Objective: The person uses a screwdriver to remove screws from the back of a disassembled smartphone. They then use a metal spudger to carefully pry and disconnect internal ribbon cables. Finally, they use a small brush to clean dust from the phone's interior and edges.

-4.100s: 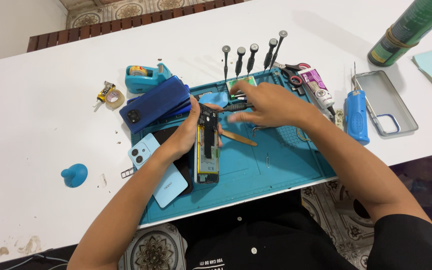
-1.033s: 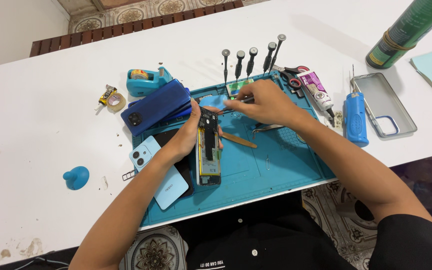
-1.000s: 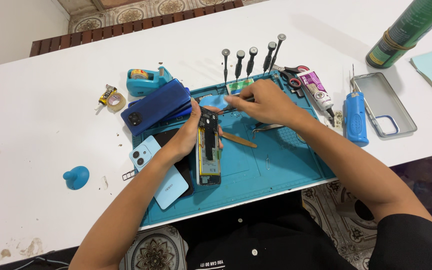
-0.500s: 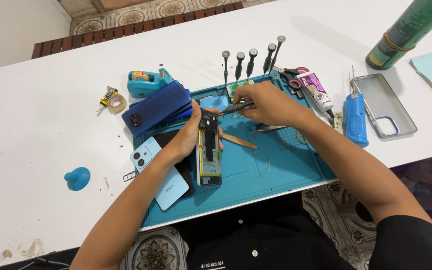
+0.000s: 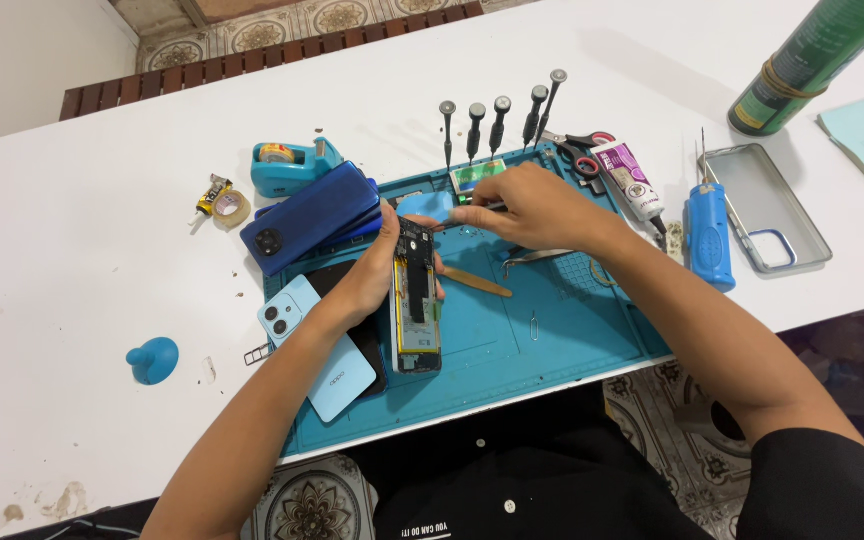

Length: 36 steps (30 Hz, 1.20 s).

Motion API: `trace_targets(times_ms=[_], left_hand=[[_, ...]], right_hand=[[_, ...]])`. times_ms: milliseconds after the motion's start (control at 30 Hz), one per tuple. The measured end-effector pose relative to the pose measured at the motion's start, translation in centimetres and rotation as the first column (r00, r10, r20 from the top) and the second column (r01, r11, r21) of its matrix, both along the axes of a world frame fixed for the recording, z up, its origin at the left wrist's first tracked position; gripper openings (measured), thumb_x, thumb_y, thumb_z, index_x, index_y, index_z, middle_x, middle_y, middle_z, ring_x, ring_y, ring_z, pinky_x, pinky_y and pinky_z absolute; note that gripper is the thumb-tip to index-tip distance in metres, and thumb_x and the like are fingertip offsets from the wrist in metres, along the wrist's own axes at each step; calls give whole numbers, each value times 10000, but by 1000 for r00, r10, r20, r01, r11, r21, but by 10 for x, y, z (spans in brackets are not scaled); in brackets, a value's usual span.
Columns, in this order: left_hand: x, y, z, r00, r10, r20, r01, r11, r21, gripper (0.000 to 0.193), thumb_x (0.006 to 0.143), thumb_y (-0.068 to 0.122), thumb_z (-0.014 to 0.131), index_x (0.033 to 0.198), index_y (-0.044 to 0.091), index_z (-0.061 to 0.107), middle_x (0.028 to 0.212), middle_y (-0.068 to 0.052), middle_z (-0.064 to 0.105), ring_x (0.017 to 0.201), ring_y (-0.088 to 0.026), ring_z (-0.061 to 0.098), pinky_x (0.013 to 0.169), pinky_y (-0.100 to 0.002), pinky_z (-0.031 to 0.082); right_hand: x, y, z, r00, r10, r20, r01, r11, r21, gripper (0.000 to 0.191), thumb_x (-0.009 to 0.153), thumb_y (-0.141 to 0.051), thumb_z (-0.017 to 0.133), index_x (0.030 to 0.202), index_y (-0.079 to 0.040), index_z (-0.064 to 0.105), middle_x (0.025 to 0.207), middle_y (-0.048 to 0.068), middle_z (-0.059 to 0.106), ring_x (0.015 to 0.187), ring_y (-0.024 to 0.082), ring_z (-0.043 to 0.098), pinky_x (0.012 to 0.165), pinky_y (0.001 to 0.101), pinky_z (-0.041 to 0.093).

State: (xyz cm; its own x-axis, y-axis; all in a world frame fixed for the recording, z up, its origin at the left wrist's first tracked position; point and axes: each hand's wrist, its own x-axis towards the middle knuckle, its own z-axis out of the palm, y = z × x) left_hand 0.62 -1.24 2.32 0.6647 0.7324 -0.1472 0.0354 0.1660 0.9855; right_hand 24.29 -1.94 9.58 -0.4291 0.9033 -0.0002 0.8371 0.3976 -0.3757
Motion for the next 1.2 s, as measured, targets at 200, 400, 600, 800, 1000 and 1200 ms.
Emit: trace_targets(times_ms=[200, 400, 600, 800, 1000, 1200], left_hand=[[2, 0, 1, 1000, 5, -3, -5, 1000, 20, 1034, 829, 844, 111, 1392, 47, 453, 866, -100, 651, 755, -233, 751, 653, -359, 641], [1, -1, 2, 1000, 6, -10, -6, 1000, 1, 1017, 846, 832, 109, 1400, 50, 450, 882, -96, 652, 773, -224, 751, 666, -355, 636], [1, 0, 1, 1000, 5, -7, -5, 1000, 23, 1022, 853, 825, 96, 1405, 44, 458, 882, -97, 651, 773, -226, 757, 663, -353, 637], [1, 0, 1, 1000, 10, -8, -10, 1000, 11, 1004, 852, 820, 108, 1408, 53, 441, 889, -104, 656, 774, -235, 755, 668, -361, 635], [0, -1, 0, 1000, 15, -21, -14, 1000, 19, 1003, 856, 818, 104, 1393, 46, 452, 881, -99, 649, 764, -229, 754, 654, -358, 639], [1, 0, 1, 1000, 24, -9, -24, 1000, 7, 1005, 859, 820, 110, 1396, 45, 459, 897, -97, 653, 779, -232, 751, 669, -359, 639]], right_hand=[[1, -1, 1, 966, 63, -252, -70, 997, -17, 492, 790, -374, 833, 1073, -38, 611, 664, 100, 692, 495, 197, 608, 466, 340, 433], [2, -2, 4, 888, 228, -399, -213, 974, 82, 336, 932, -256, 671, 1137, -11, 568, 886, 103, 738, 738, 132, 712, 595, 288, 516], [0, -2, 4, 994, -2, -106, -9, 995, -103, 348, 983, -388, 700, 1045, -46, 732, 739, 138, 726, 615, 247, 656, 584, 388, 478], [1, -2, 2, 991, 32, -128, -39, 998, -56, 580, 753, -450, 846, 1085, 0, 690, 787, 184, 736, 692, 276, 719, 600, 403, 540], [0, -2, 3, 998, 19, -67, -15, 998, 65, 504, 787, -411, 780, 1101, -22, 712, 824, 155, 751, 707, 284, 725, 620, 415, 530], [-4, -3, 6, 999, 25, -44, -22, 997, 75, 395, 799, -338, 748, 1062, -44, 724, 704, 135, 723, 634, 282, 709, 590, 423, 515]])
